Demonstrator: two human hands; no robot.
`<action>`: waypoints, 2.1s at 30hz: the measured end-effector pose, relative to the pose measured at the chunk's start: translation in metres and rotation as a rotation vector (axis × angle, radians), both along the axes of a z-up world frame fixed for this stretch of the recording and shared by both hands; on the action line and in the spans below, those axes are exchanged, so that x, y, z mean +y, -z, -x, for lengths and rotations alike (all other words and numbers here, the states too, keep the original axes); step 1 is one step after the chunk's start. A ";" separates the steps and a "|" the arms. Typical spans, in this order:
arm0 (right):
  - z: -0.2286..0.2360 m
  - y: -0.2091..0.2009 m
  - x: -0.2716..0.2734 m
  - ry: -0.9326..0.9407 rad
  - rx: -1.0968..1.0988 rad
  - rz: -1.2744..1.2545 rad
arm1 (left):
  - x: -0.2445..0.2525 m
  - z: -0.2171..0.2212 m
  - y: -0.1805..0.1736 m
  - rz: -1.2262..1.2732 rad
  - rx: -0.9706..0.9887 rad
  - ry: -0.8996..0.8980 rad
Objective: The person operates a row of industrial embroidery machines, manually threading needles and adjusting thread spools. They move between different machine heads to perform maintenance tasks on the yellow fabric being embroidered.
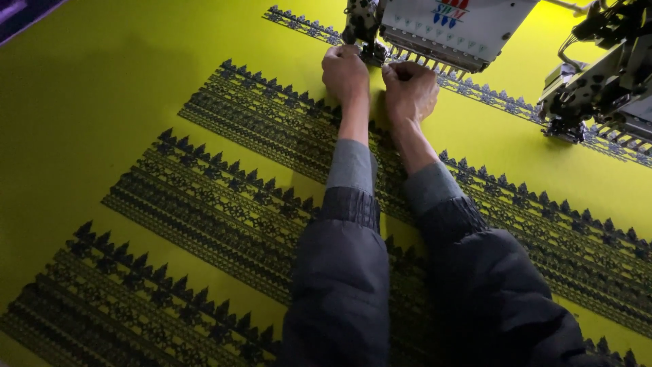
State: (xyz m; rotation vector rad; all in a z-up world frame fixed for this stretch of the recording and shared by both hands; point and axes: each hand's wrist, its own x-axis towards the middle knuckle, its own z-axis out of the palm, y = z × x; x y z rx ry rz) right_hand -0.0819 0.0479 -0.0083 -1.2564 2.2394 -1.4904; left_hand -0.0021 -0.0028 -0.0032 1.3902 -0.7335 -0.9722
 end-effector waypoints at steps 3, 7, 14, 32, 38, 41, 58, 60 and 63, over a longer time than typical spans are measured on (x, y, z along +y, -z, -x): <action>0.000 -0.001 0.000 0.006 -0.013 -0.016 | 0.002 0.001 0.000 0.024 -0.126 0.116; -0.001 -0.004 -0.001 0.023 -0.036 -0.039 | 0.018 -0.002 -0.014 0.012 -0.213 0.266; -0.003 -0.013 0.005 0.030 -0.077 -0.073 | 0.025 0.001 -0.020 0.029 0.023 0.353; -0.006 -0.014 0.001 0.044 -0.142 -0.135 | 0.005 0.002 0.003 0.076 -0.035 0.290; -0.007 -0.013 0.002 0.033 -0.127 -0.110 | -0.005 -0.004 0.012 0.123 -0.187 0.003; -0.012 -0.013 0.002 0.026 -0.115 -0.118 | 0.013 -0.010 -0.006 0.084 -0.206 0.129; 0.004 0.017 0.018 -0.365 0.132 -0.219 | 0.079 -0.023 0.007 0.362 -0.430 -0.163; 0.006 0.027 0.038 -0.408 0.193 -0.102 | 0.107 -0.031 0.007 0.550 -0.280 -0.017; 0.001 0.018 0.078 -0.405 0.159 -0.115 | 0.196 -0.048 -0.052 0.450 -0.253 0.170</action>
